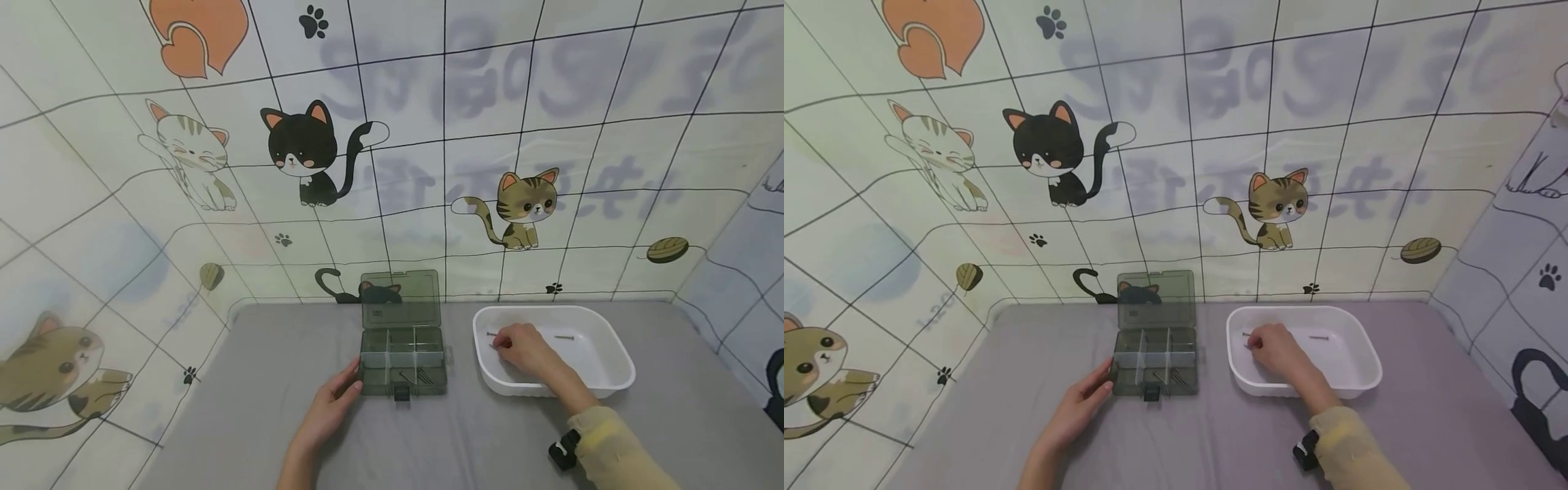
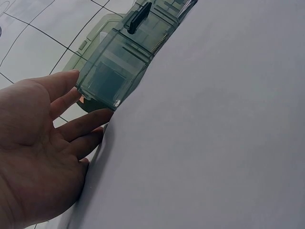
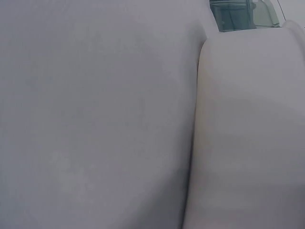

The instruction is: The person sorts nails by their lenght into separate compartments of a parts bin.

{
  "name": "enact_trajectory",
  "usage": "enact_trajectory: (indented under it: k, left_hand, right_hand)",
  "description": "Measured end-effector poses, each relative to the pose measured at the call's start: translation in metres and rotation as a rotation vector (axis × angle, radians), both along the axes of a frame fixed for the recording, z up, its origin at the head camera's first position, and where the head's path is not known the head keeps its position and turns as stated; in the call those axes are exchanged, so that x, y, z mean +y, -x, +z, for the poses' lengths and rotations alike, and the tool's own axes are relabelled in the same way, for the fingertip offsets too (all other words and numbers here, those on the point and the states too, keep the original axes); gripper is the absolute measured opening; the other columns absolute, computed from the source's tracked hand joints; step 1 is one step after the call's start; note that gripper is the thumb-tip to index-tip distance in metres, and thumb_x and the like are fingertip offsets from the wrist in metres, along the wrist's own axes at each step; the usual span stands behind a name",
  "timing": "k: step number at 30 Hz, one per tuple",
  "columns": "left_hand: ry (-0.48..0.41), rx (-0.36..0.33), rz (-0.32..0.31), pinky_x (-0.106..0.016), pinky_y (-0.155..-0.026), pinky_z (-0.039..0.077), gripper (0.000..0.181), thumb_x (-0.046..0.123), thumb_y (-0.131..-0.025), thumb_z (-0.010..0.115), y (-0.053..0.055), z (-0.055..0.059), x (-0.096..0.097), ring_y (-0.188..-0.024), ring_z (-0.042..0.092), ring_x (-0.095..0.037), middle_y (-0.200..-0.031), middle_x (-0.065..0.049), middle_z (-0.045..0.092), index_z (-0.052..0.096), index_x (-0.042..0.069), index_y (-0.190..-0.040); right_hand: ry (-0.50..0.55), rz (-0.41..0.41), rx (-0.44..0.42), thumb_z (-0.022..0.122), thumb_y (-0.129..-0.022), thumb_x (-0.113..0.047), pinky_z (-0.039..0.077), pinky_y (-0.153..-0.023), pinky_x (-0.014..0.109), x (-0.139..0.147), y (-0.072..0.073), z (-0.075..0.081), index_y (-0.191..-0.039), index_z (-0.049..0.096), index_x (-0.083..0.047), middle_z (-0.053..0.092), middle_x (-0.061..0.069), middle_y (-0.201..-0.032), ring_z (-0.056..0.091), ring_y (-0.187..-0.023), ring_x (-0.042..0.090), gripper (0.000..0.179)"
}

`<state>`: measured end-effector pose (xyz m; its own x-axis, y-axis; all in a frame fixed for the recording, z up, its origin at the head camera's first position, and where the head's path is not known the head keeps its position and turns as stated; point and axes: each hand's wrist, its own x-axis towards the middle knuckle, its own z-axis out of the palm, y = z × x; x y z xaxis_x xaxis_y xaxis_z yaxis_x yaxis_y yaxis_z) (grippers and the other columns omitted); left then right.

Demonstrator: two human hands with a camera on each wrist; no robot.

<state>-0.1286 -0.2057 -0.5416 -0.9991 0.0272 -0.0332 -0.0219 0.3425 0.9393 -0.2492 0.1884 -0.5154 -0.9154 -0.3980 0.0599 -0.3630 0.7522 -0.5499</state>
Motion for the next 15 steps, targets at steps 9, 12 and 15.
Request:
enact_trajectory:
  k: [9,12,15]
  left_hand:
    - [-0.023,0.004,0.012,-0.059,-0.114,0.036,0.051,0.022,-0.104,0.063,0.0010,0.0003,-0.0004,-0.142,0.043,-0.041,-0.149,-0.024,0.051,0.050,0.015,-0.153]
    - [-0.029,0.001,0.009,-0.058,-0.114,0.035,0.051,0.022,-0.104,0.063,0.0015,-0.0002,0.0005,-0.142,0.043,-0.040,-0.149,-0.024,0.051,0.050,0.015,-0.153]
    - [-0.030,0.001,0.003,-0.058,-0.114,0.036,0.051,0.022,-0.104,0.062,0.0016,-0.0008,0.0012,-0.142,0.042,-0.040,-0.150,-0.024,0.050,0.050,0.014,-0.154]
  right_hand:
    - [0.002,-0.010,0.015,0.072,-0.085,0.001,0.051,-0.071,0.036,-0.0008,0.0022,-0.0011,-0.092,0.076,-0.001,0.069,0.002,-0.082,0.060,-0.077,0.016,0.009]
    - [0.002,-0.011,0.027,0.071,-0.084,0.001,0.051,-0.071,0.037,0.0005,0.0017,-0.0005,-0.091,0.076,-0.001,0.069,0.002,-0.081,0.060,-0.077,0.017,0.009]
    - [0.009,-0.010,0.039,0.071,-0.084,0.001,0.051,-0.071,0.036,0.0018,0.0009,0.0004,-0.092,0.076,0.000,0.069,0.003,-0.082,0.059,-0.077,0.017,0.009]
